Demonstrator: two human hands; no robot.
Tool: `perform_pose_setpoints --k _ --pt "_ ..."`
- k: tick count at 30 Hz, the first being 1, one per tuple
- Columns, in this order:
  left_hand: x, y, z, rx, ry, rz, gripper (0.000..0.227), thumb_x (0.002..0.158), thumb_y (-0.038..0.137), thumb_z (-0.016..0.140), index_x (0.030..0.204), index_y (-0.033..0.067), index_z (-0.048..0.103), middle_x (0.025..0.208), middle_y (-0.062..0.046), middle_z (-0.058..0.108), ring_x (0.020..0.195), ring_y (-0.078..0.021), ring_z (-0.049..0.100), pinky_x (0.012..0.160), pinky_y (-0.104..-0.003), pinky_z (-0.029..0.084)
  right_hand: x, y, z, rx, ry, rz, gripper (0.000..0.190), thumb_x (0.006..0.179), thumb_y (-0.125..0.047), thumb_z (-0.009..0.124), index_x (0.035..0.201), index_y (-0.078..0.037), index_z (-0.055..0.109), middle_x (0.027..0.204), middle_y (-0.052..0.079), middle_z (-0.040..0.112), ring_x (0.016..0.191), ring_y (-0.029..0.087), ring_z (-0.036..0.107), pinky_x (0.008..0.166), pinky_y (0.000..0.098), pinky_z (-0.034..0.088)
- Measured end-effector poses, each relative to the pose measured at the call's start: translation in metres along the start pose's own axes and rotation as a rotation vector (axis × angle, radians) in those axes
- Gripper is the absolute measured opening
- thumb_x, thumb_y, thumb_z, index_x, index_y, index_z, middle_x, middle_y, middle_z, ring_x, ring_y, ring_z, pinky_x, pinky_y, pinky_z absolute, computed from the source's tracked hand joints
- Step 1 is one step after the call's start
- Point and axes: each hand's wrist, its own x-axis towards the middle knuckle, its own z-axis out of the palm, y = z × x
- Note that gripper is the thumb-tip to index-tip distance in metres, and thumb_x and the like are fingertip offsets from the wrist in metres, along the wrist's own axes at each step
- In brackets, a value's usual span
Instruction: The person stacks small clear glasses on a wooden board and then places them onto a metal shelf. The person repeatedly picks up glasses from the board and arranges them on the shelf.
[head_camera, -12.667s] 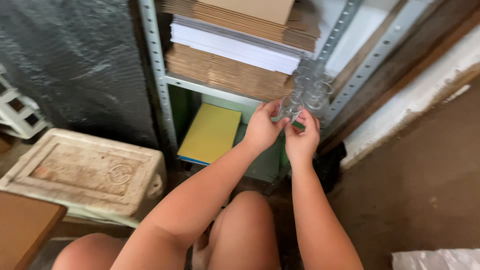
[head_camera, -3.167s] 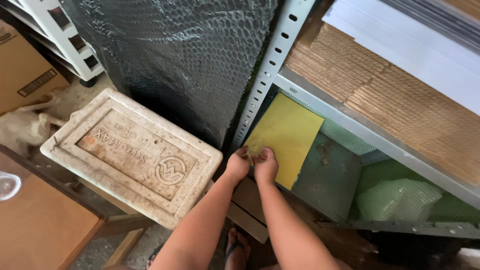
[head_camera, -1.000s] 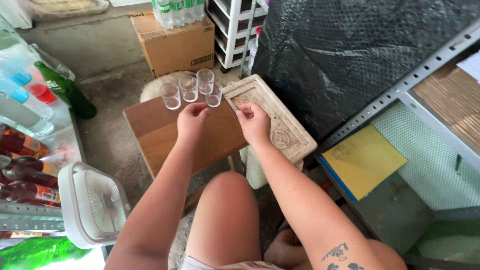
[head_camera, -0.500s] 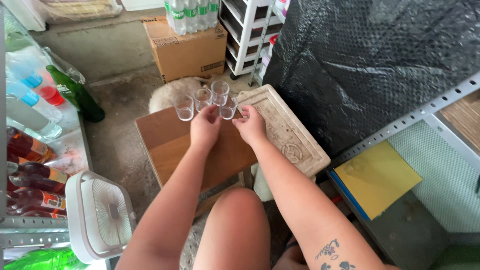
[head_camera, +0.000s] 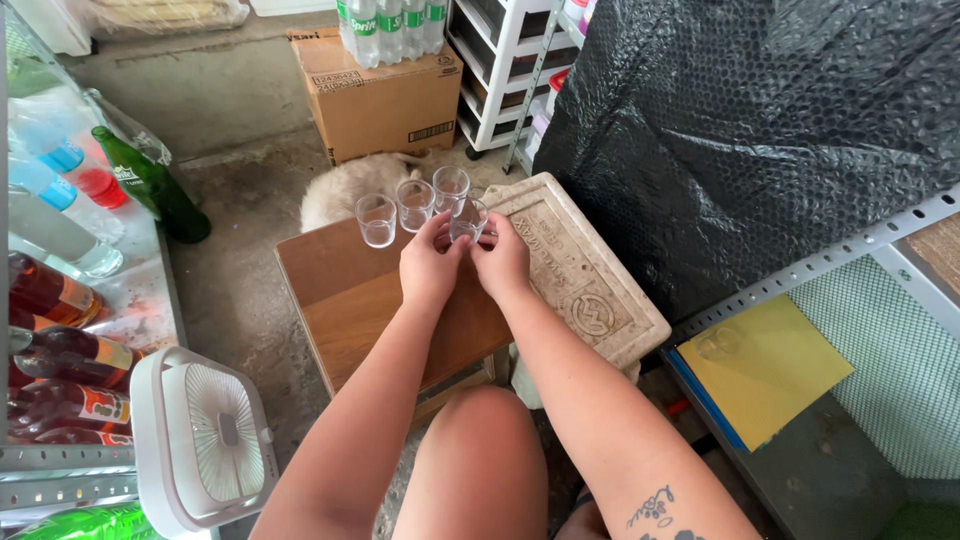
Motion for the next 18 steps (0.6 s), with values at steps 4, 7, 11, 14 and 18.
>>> perform_pose_setpoints --k 4,7,11,14,18 --pt "-0.006 0.004 0.003 -0.023 0.001 0.014 0.052 0.086 0.027 0.084 0.135 0.0316 0.068 0.127 -0.003 0.075 0.113 -0.0150 0.073 0.098 -0.030 0.060 -0.004 0.004 -0.007 -0.003 0.008 0.009 0.053 0.082 -0.014 0.087 0.129 -0.009 0.065 0.119 0.014 0.074 0.105 0.024 0.076 0.086 0.0325 0.065" --pt "-0.015 0.013 0.010 -0.030 -0.022 0.014 0.049 0.086 0.027 0.083 0.133 0.0318 0.069 0.126 -0.002 0.075 0.113 -0.0144 0.073 0.099 -0.029 0.060 -0.005 0.010 -0.018 0.009 0.035 0.015 0.053 0.082 -0.015 0.087 0.129 -0.008 0.064 0.118 0.015 0.075 0.104 0.023 0.076 0.083 0.0314 0.066" --pt "-0.030 0.024 0.023 -0.001 -0.058 0.040 0.049 0.086 0.028 0.083 0.133 0.0301 0.068 0.123 -0.002 0.076 0.111 -0.0152 0.073 0.097 -0.030 0.061 -0.015 0.013 -0.046 0.051 0.079 -0.021 0.052 0.082 -0.014 0.088 0.128 -0.007 0.066 0.116 0.017 0.074 0.102 0.025 0.076 0.081 0.0307 0.065" --pt "-0.045 0.039 0.043 0.040 -0.118 0.068 0.048 0.087 0.030 0.082 0.133 0.0286 0.068 0.121 -0.003 0.077 0.110 -0.0156 0.074 0.097 -0.031 0.061 -0.023 0.018 -0.078 0.014 0.152 -0.036 0.050 0.079 -0.015 0.089 0.124 -0.009 0.068 0.113 0.013 0.076 0.098 0.022 0.077 0.076 0.0296 0.067" --pt "-0.067 0.052 0.078 0.118 -0.236 0.141 0.047 0.089 0.029 0.080 0.133 0.0260 0.067 0.121 -0.006 0.077 0.111 -0.0180 0.074 0.097 -0.035 0.060 -0.042 0.036 -0.127 0.006 0.257 -0.035 0.053 0.078 -0.014 0.090 0.125 -0.009 0.067 0.113 0.013 0.076 0.099 0.022 0.076 0.074 0.0298 0.067"
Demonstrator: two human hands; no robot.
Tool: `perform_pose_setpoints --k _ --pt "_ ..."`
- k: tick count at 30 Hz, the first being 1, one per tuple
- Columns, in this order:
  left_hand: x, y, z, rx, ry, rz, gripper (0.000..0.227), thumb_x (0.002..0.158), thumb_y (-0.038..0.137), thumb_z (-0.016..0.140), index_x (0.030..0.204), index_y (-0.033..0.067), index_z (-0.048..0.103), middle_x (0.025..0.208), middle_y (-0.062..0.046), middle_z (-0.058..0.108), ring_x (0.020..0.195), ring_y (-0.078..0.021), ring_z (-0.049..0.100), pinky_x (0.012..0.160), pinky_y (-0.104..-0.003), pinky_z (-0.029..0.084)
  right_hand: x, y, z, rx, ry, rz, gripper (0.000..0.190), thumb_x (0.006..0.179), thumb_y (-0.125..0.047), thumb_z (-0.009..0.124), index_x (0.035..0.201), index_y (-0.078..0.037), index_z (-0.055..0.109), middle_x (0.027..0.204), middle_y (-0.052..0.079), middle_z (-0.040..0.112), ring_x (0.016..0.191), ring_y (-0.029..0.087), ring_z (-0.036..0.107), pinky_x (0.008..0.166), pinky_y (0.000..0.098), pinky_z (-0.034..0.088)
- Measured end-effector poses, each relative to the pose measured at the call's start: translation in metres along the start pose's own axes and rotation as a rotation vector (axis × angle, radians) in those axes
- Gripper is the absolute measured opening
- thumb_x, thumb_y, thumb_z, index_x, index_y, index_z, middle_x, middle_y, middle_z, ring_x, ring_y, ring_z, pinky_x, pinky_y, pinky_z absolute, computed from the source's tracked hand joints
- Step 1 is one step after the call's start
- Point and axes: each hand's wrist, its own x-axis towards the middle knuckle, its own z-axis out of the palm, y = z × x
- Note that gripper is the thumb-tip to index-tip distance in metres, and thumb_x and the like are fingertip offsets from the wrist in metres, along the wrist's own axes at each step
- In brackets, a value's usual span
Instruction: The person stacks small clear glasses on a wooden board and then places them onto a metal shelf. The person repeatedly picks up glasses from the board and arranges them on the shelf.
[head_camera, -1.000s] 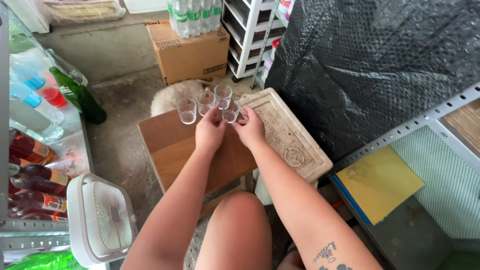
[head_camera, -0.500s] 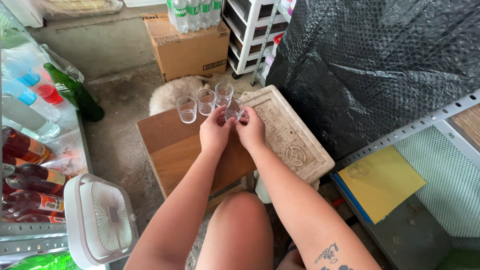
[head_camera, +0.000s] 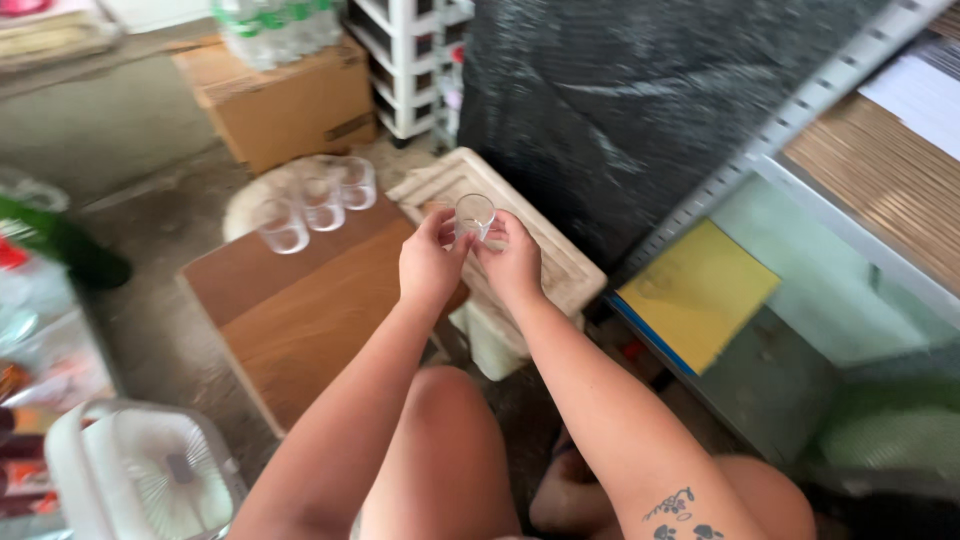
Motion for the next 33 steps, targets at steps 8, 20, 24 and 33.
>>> perform_pose_setpoints --k 8,20,24,33 --pt "-0.017 0.041 0.106 0.069 -0.234 0.074 0.048 0.088 0.034 0.080 0.132 0.0269 0.064 0.121 -0.003 0.076 0.111 -0.0135 0.073 0.097 -0.033 0.060 -0.006 0.042 -0.110 0.040 0.188 0.090 0.054 0.074 -0.005 0.090 0.123 -0.009 0.069 0.109 0.013 0.075 0.097 0.020 0.075 0.075 0.0262 0.066" --pt "-0.047 0.040 0.267 0.070 -0.474 0.105 0.050 0.086 0.035 0.080 0.132 0.0226 0.065 0.122 -0.004 0.076 0.114 -0.0184 0.073 0.098 -0.037 0.059 -0.017 0.163 -0.216 -0.057 0.460 0.149 0.047 0.073 -0.008 0.091 0.116 -0.010 0.073 0.100 0.013 0.076 0.089 0.021 0.075 0.072 0.0281 0.067" --pt "-0.044 0.017 0.322 0.055 -0.506 0.068 0.050 0.084 0.035 0.083 0.129 0.0197 0.068 0.117 -0.004 0.078 0.111 -0.0198 0.073 0.096 -0.039 0.060 -0.019 0.206 -0.229 -0.108 0.513 0.227 0.048 0.070 -0.006 0.089 0.115 -0.013 0.074 0.101 0.011 0.078 0.090 0.022 0.076 0.076 0.0321 0.067" --pt "-0.032 -0.019 0.383 0.093 -0.571 -0.071 0.048 0.081 0.041 0.083 0.127 0.0340 0.069 0.111 0.004 0.078 0.108 -0.0129 0.073 0.095 -0.033 0.060 -0.008 0.312 -0.224 -0.133 0.610 0.407 0.047 0.067 -0.012 0.090 0.111 -0.021 0.076 0.098 0.001 0.080 0.087 0.014 0.077 0.082 0.0284 0.064"
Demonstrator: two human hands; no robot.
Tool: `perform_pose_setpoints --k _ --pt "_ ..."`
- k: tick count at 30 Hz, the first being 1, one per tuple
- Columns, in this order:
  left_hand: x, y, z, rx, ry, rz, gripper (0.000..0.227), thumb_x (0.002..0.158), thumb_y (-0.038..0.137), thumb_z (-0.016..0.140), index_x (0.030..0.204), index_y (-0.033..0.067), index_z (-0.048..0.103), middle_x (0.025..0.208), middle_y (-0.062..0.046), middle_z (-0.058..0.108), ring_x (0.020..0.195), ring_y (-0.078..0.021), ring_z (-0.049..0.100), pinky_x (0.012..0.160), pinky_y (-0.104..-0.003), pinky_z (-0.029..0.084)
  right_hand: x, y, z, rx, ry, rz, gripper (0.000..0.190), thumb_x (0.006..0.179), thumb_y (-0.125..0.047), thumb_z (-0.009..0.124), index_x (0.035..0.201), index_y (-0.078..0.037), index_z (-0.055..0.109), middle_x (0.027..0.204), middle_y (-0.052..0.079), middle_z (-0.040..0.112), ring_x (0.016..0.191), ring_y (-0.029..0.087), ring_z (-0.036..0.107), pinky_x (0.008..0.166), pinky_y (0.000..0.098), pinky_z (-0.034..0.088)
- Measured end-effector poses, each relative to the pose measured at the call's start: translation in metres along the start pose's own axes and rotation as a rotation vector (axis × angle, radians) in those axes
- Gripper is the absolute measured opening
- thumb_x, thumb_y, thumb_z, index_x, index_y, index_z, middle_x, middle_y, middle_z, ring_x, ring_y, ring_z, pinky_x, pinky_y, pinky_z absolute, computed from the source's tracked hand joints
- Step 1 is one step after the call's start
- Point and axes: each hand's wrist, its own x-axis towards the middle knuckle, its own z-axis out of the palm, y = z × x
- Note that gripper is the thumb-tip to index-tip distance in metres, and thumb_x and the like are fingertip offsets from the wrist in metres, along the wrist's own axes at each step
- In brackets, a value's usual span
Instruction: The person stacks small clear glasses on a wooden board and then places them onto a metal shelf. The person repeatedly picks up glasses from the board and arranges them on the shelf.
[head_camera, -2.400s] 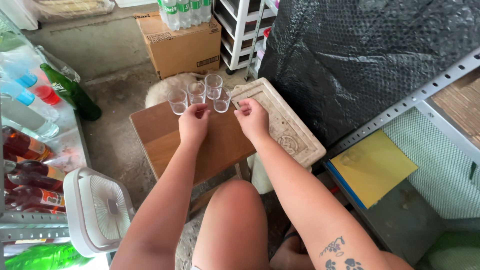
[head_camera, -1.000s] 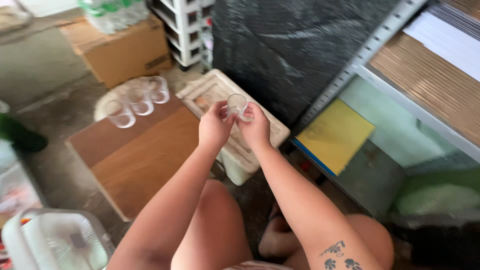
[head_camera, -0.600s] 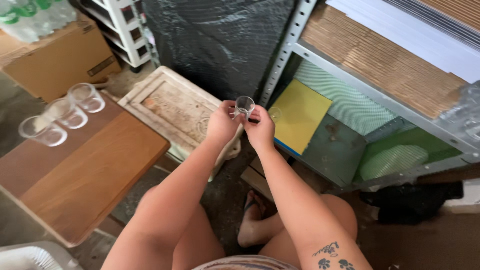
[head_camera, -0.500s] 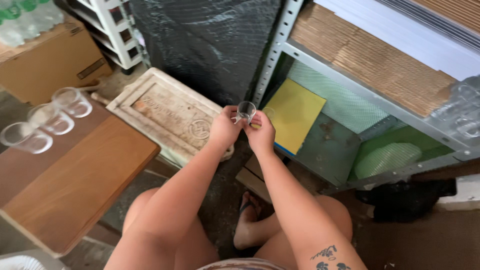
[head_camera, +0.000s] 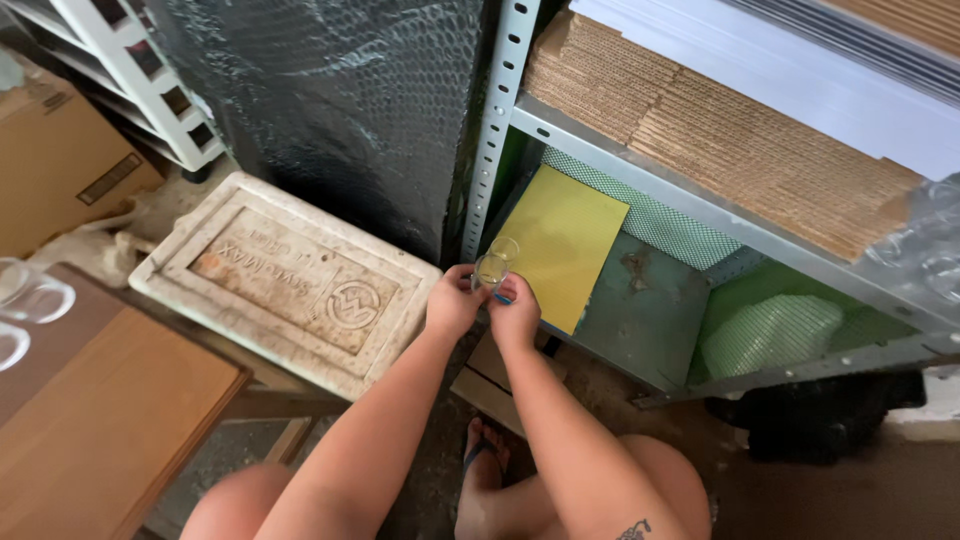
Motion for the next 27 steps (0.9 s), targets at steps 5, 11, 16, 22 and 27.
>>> perform_pose_setpoints --k 5,11,16,22,27 --pt "0.026 -0.012 0.019 -0.075 0.005 -0.033 0.052 0.080 0.037 0.084 0.129 0.0298 0.069 0.109 0.003 0.079 0.106 -0.0137 0.074 0.093 -0.032 0.061 0.019 0.025 0.018 -0.057 0.005 -0.003 0.049 0.064 -0.007 0.089 0.109 -0.021 0.077 0.097 0.002 0.079 0.087 0.017 0.077 0.081 0.0299 0.064" --pt "0.042 -0.021 0.031 -0.156 -0.007 -0.080 0.055 0.082 0.032 0.084 0.133 0.0240 0.066 0.119 -0.001 0.077 0.112 -0.0162 0.073 0.097 -0.032 0.060 0.025 0.025 0.021 -0.049 -0.015 0.025 0.051 0.062 -0.001 0.088 0.109 -0.018 0.076 0.097 0.006 0.077 0.090 0.023 0.077 0.076 0.0325 0.066" --pt "0.061 -0.036 0.047 -0.223 -0.009 -0.093 0.059 0.082 0.024 0.084 0.137 0.0181 0.062 0.124 -0.004 0.075 0.114 -0.0179 0.072 0.098 -0.033 0.060 0.034 0.043 0.032 -0.026 -0.026 0.035 0.053 0.063 0.004 0.089 0.110 -0.018 0.076 0.098 0.008 0.075 0.091 0.027 0.077 0.074 0.0339 0.067" --pt "0.067 -0.037 0.050 -0.229 -0.002 -0.139 0.059 0.083 0.030 0.084 0.133 0.0126 0.058 0.128 -0.007 0.072 0.120 -0.0190 0.069 0.102 -0.035 0.058 0.040 0.042 0.033 0.037 -0.047 0.092 0.051 0.068 0.008 0.085 0.112 -0.015 0.075 0.100 0.010 0.074 0.093 0.028 0.076 0.077 0.0342 0.068" --pt "0.078 -0.041 0.055 -0.136 -0.041 -0.149 0.060 0.083 0.036 0.081 0.134 0.0149 0.059 0.123 -0.004 0.074 0.121 -0.0185 0.068 0.104 -0.039 0.058 0.047 0.055 0.035 0.082 -0.048 0.128 0.056 0.065 0.012 0.083 0.115 -0.011 0.074 0.105 0.014 0.075 0.095 0.031 0.075 0.077 0.0376 0.067"
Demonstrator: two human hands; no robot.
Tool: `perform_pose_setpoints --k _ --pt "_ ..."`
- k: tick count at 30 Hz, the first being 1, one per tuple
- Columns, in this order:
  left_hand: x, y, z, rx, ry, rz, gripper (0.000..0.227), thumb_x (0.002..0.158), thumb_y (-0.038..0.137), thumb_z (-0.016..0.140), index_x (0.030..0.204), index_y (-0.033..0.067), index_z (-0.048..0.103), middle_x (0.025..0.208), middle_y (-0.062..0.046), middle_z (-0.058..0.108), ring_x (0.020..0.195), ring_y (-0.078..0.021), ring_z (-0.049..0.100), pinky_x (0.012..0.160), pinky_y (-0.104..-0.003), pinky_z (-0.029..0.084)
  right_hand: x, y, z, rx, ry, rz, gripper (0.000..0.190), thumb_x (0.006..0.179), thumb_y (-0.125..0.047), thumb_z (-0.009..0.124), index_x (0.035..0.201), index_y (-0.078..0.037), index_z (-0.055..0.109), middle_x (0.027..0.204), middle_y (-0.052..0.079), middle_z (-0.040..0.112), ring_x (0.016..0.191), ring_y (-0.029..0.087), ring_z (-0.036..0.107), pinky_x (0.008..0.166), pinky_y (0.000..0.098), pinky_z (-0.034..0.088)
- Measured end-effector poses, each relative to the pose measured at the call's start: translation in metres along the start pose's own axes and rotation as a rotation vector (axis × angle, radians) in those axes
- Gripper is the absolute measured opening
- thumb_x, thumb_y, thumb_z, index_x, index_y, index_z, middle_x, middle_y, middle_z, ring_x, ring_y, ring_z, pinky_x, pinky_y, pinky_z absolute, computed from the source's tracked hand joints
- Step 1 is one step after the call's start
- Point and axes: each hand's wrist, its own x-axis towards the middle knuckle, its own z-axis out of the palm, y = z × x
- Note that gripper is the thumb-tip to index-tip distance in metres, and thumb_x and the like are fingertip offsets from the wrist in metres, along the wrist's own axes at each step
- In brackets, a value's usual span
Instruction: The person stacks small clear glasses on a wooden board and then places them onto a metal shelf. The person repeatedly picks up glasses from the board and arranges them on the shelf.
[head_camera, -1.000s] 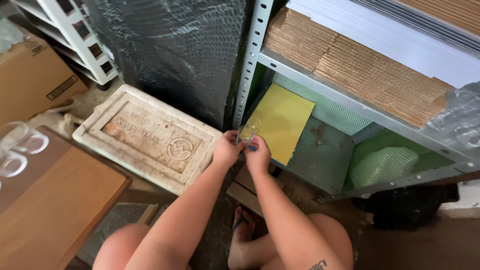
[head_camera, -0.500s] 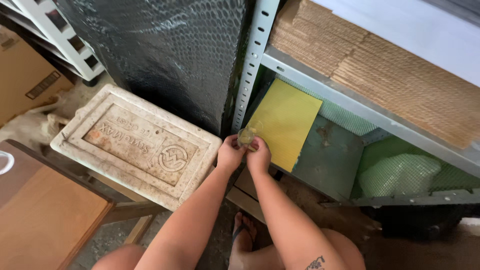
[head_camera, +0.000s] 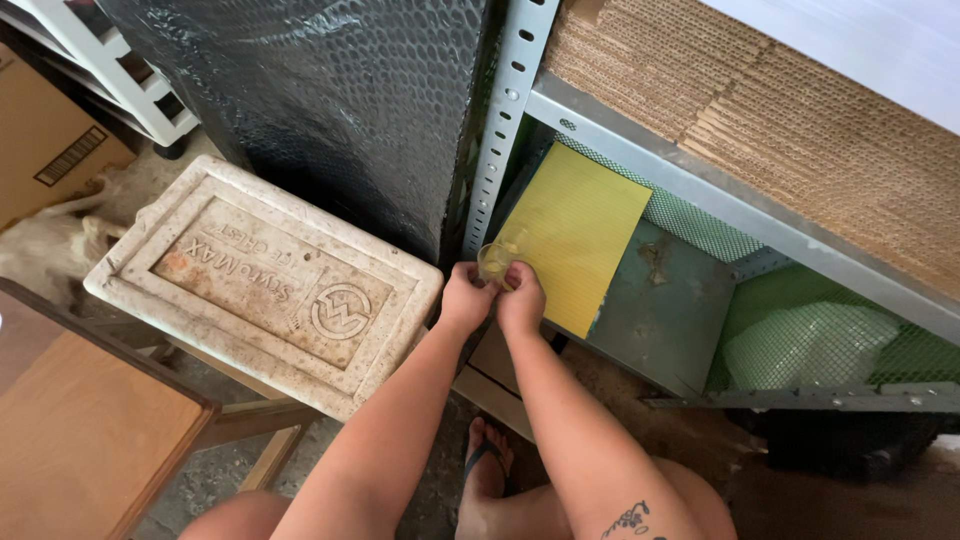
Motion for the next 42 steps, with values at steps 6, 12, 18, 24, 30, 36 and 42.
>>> perform_pose_setpoints --k 6,12,18,24,30,36,42 --pt "-0.001 0.003 0.006 -0.060 -0.018 0.027 0.059 0.088 0.032 0.079 0.139 0.0126 0.057 0.135 -0.010 0.067 0.122 -0.0202 0.068 0.100 -0.037 0.060 0.009 -0.002 -0.002 -0.073 -0.001 0.026 0.056 0.067 0.010 0.085 0.116 -0.015 0.073 0.103 0.011 0.075 0.092 0.026 0.075 0.079 0.0345 0.068" --pt "0.021 -0.011 0.025 -0.026 -0.034 0.064 0.057 0.090 0.033 0.076 0.141 0.0152 0.057 0.128 -0.011 0.070 0.118 -0.0239 0.070 0.098 -0.035 0.061 0.020 0.003 -0.012 -0.203 0.012 0.037 0.049 0.073 -0.006 0.086 0.116 -0.023 0.073 0.093 0.003 0.076 0.083 0.019 0.075 0.076 0.0278 0.065" --pt "0.028 -0.008 0.030 -0.027 -0.106 0.100 0.068 0.089 0.039 0.079 0.148 0.0143 0.056 0.133 -0.014 0.069 0.124 -0.0236 0.067 0.101 -0.037 0.059 0.034 0.008 -0.013 -0.366 0.011 0.037 0.053 0.070 -0.018 0.093 0.119 -0.024 0.072 0.095 0.000 0.077 0.092 0.017 0.076 0.085 0.0317 0.063" --pt "0.034 -0.017 0.030 0.133 -0.143 0.091 0.078 0.091 0.059 0.073 0.154 0.0183 0.050 0.132 -0.009 0.071 0.128 -0.0219 0.064 0.106 -0.041 0.056 0.028 0.006 -0.023 -0.446 0.074 0.056 0.053 0.074 -0.028 0.092 0.123 -0.020 0.073 0.097 0.001 0.078 0.097 0.019 0.075 0.089 0.0364 0.062" --pt "0.031 -0.020 0.019 0.260 -0.112 0.081 0.074 0.090 0.063 0.070 0.149 0.0203 0.057 0.122 -0.005 0.076 0.123 -0.0211 0.067 0.105 -0.039 0.056 0.006 0.002 -0.037 -0.468 0.094 0.088 0.038 0.070 -0.035 0.092 0.106 -0.029 0.078 0.086 -0.005 0.076 0.094 0.019 0.075 0.088 0.0339 0.060" --pt "-0.013 -0.004 -0.013 0.230 -0.059 0.154 0.056 0.090 0.058 0.073 0.133 0.0227 0.070 0.112 -0.005 0.078 0.116 -0.0253 0.071 0.099 -0.041 0.058 -0.025 -0.018 -0.022 -0.267 0.124 0.027 0.027 0.074 -0.025 0.087 0.099 -0.030 0.081 0.083 -0.003 0.077 0.086 0.020 0.076 0.081 0.0331 0.060" --pt "-0.069 0.019 -0.055 0.113 0.025 0.257 0.041 0.092 0.043 0.073 0.126 0.0197 0.075 0.112 -0.008 0.078 0.115 -0.0309 0.071 0.100 -0.045 0.056 -0.069 -0.068 -0.011 -0.151 0.054 -0.148 0.024 0.080 -0.013 0.078 0.098 -0.028 0.081 0.083 -0.002 0.076 0.083 0.017 0.074 0.080 0.0310 0.060"
